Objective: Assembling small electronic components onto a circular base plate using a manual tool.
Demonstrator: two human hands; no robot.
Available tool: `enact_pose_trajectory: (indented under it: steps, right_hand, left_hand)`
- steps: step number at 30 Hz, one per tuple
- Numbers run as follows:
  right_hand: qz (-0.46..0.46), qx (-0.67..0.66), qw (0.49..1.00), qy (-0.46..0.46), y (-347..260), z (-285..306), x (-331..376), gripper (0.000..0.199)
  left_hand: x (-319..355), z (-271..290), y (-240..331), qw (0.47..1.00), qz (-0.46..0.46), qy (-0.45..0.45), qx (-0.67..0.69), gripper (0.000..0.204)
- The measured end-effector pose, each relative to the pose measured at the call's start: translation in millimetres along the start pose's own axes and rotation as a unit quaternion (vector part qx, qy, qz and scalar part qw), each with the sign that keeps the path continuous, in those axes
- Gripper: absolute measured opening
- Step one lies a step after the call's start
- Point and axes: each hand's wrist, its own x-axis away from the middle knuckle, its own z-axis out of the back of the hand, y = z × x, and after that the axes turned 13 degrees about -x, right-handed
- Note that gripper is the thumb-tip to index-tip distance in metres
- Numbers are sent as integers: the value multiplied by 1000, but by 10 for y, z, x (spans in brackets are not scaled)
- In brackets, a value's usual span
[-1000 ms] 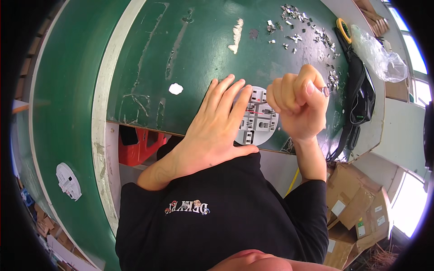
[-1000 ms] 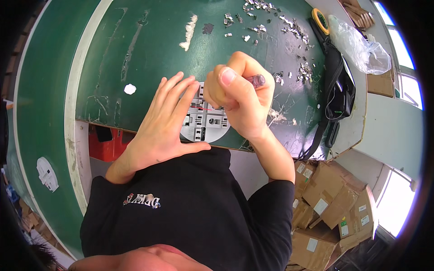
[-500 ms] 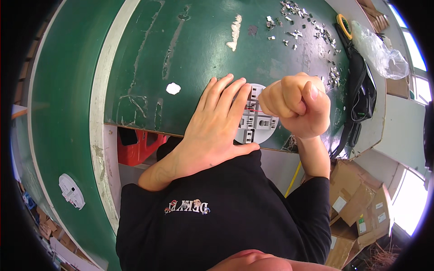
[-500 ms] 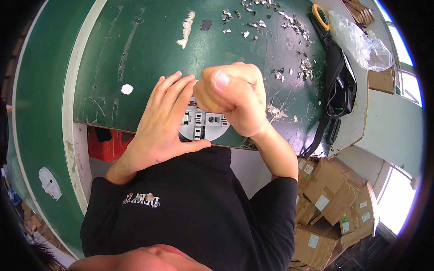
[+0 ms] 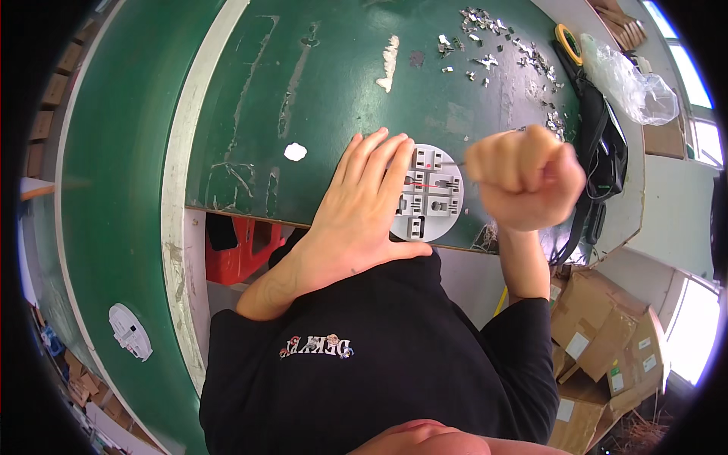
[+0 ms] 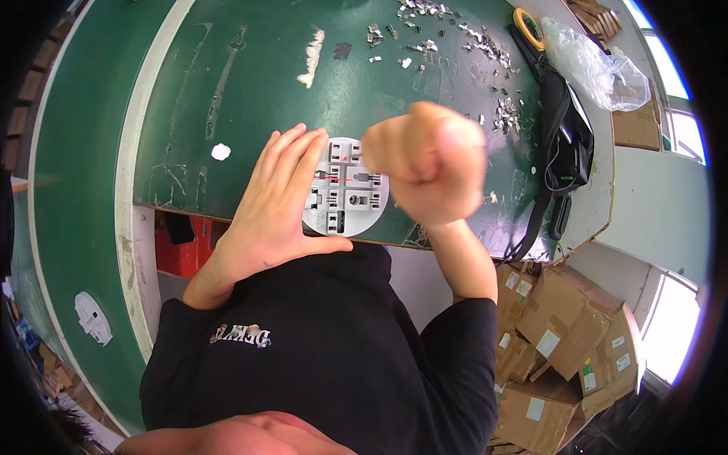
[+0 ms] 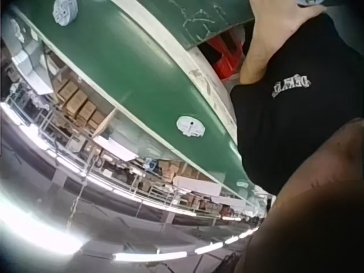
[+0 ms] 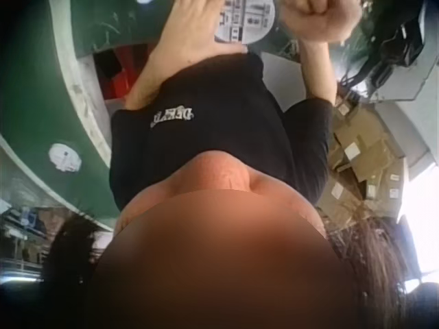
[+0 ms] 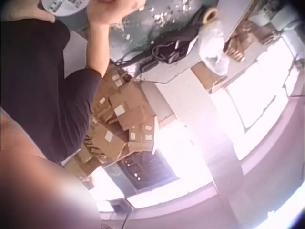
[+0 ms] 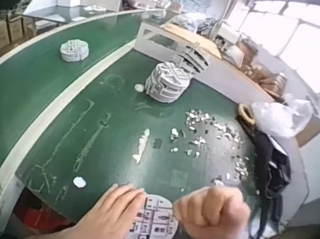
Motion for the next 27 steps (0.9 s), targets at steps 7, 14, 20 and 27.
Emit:
enact_pose_trajectory:
  steps: [7,14,20,27]
  right_hand:
    - [12,-108,994,30,-464,595,-106,44]
    - [-50,-415,900,126,-352,1221,53,42]
    - [-66,-435,867,233,-279,1062,85,41]
    - [-75,-433,871,221,-233,998,139,40]
  left_hand:
    - [-145,214,-14,994,23,8,110,108]
    - [-641,651,-336,803,212,-58,554,86]
    - [-931,731,-410,696,235,-105,670,90]
    - [-1234,729,-458,646,232,-164,709,89]
